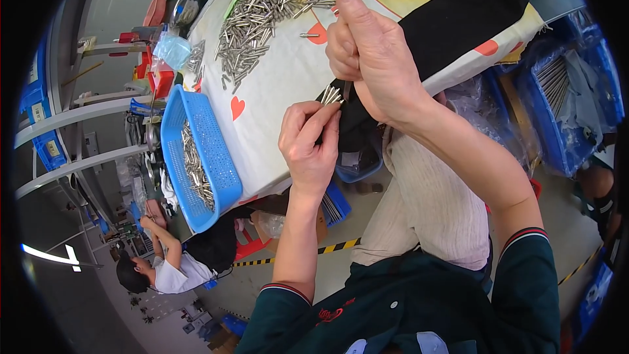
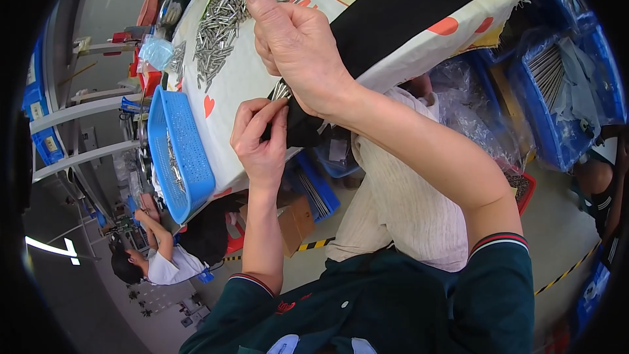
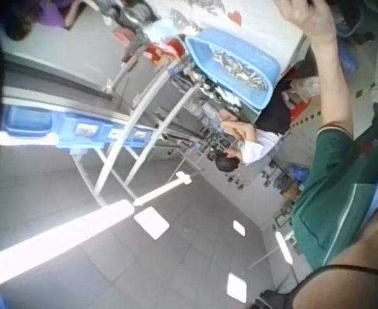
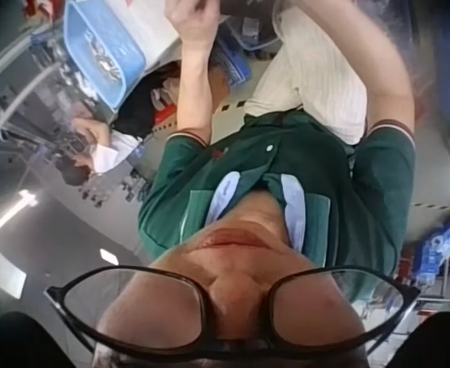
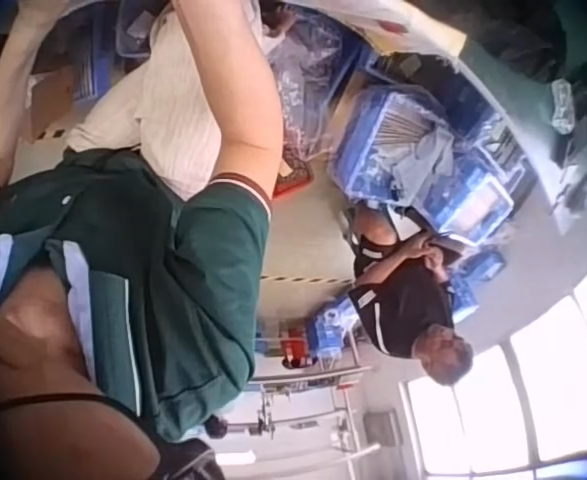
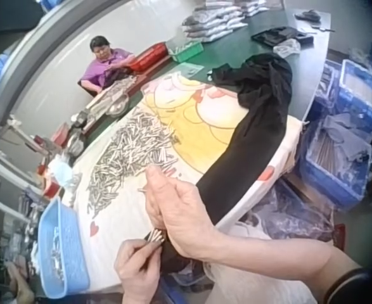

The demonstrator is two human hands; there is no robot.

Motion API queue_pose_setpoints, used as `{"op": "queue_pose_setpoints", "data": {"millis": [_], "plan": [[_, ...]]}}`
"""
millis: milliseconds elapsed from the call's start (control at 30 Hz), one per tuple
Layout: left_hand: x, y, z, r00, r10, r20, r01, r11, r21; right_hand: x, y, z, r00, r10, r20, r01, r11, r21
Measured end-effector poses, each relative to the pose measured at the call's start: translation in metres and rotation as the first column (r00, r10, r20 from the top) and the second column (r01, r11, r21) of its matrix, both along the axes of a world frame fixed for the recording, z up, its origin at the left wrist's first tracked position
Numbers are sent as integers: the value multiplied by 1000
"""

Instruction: Arranging and bundling small metal pins from a bulk pile on a workbench.

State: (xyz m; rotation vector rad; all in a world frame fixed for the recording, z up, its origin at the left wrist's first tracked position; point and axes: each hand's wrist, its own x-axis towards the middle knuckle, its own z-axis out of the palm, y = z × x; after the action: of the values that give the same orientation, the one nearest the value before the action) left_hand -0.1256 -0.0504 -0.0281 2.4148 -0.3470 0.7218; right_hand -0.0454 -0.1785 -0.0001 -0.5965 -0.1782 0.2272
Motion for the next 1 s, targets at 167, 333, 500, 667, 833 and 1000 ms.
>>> {"op": "queue_pose_setpoints", "data": {"millis": [167,333,500,667,833,1000], "plan": [[0,0,1,1000,0,9,0,1000,-6,-3,4,5,999,-43,-10,42,999,-24],[0,-2,1,1000,11,-25,-11,1000,6,-2,1,3,1000,-11,-6,11,1000,-10],[0,-2,0,1000,25,-6,-25,1000,3,-1,3,4,997,49,62,-46,997,-54],[1,-3,-2,1000,25,19,-24,1000,-6,-1,11,0,973,-3,231,41,986,-160],[0,-3,2,1000,31,6,-31,999,-8,-3,15,-3,957,-25,289,75,984,-164],[2,-4,5,1000,24,7,-24,1000,-3,-11,16,-1,929,-100,356,177,965,-191]]}}
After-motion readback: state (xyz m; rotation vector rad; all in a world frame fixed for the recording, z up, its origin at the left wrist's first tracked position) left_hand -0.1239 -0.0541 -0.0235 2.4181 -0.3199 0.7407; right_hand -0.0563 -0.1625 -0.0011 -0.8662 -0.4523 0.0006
